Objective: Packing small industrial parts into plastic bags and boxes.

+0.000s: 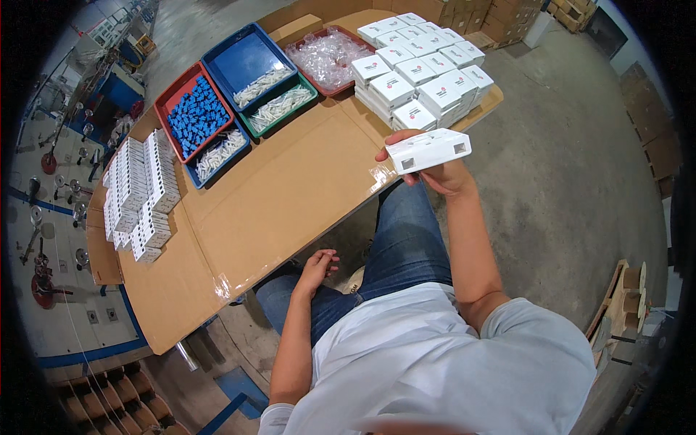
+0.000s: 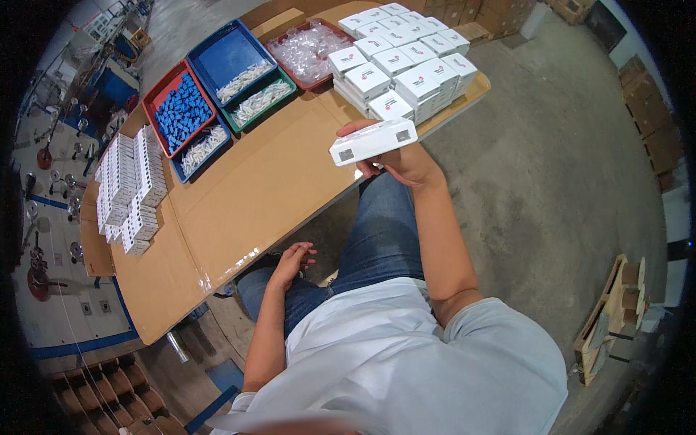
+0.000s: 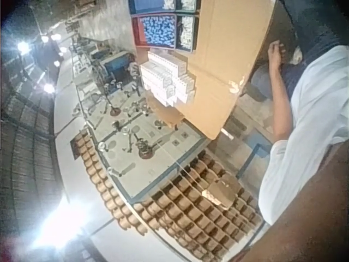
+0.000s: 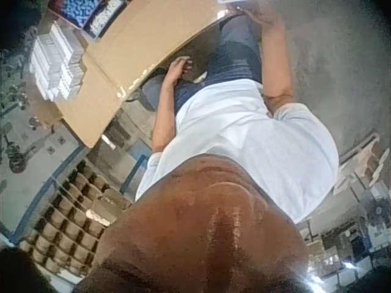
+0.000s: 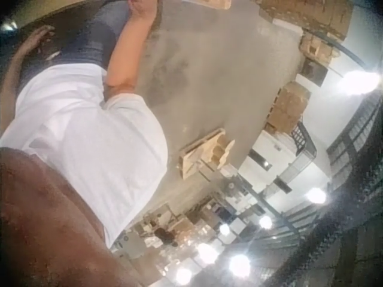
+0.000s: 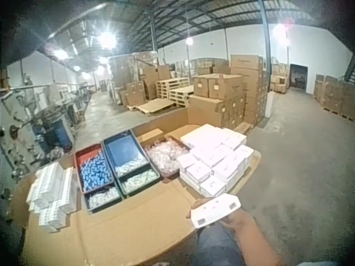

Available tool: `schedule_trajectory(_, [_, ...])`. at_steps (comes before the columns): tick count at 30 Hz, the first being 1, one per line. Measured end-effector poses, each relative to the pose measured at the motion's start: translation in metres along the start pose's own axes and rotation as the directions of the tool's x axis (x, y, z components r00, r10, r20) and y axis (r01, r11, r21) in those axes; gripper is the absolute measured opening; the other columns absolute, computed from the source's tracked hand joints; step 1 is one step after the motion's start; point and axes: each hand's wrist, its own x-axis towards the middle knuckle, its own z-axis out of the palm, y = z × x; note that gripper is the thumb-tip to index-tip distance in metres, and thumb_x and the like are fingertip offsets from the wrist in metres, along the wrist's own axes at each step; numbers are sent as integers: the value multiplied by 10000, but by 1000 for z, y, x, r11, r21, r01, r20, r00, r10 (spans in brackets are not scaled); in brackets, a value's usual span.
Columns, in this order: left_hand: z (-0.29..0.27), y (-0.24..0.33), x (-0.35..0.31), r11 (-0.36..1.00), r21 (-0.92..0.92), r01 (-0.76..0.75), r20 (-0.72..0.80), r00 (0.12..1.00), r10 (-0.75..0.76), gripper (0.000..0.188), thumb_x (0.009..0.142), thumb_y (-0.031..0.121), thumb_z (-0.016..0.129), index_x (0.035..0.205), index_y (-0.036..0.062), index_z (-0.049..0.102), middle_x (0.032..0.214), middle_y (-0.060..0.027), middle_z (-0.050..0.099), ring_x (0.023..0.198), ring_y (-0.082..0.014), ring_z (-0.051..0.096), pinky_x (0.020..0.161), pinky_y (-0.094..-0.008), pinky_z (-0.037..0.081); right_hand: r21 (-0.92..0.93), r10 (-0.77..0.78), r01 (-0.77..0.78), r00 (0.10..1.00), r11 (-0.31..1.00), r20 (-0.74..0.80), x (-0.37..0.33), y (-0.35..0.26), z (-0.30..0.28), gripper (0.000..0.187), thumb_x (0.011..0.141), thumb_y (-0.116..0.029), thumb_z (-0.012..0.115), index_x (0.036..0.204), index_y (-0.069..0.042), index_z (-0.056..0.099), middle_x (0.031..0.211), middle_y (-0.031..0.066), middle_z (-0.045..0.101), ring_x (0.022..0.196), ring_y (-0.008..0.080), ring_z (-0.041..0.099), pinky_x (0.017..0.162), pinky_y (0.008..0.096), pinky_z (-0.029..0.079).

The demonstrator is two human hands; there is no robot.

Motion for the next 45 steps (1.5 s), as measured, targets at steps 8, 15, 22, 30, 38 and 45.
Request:
schedule_trajectory(8, [21,51,-35,994,-12,-105,6,994,105,352,1058,328,500,1305,94,591,1204,-49,669,974,-141,635,842,-271,467,84,16,-17,1000,996,16,3,16,0,536,899,-383,718,1249,15,638,1108,253,702,628,138,616,535,247,495])
schedule_trajectory(15, [51,161,-81,800,-67,-596,-8,803,596,471,998,232,621,1420,66,492,1338,-91,590,1169,-190,574,1011,-347,447,253,62,-99,987,962,148,5,27,42,337,1005,-321,624,1182,-34,633,982,157,722,594,115,571,511,234,429])
schedule_trajectory(22, [57,219,-95,525,-155,-837,-132,544,829,935,842,268,789,1593,102,257,1474,-153,475,1354,-262,471,1126,-424,372,393,269,-344,934,853,234,7,54,81,430,1032,-409,570,1127,6,631,864,146,694,570,133,576,490,223,439])
schedule_trajectory(30, [53,202,-96,408,-176,-896,-266,442,857,885,833,209,777,1570,92,301,1458,-125,460,1314,-245,500,1107,-396,397,502,430,-443,890,743,151,6,68,117,477,1035,-461,542,1077,5,636,757,99,669,560,124,589,445,221,424])
schedule_trajectory(38, [49,188,-99,392,-584,-711,-450,685,572,651,935,449,616,1428,71,421,1277,-112,571,1166,-210,597,999,-392,494,-313,169,-184,983,932,-75,12,63,88,194,995,-209,650,1065,-30,676,928,55,678,744,89,612,601,219,465])
schedule_trajectory(45, [43,188,-97,552,-684,-477,-269,868,417,683,953,692,409,1291,111,528,1143,-103,649,1002,-237,676,789,-421,580,-566,-180,282,956,775,230,13,48,116,564,813,-76,762,1358,-112,625,1495,98,523,1387,235,471,1108,402,387])
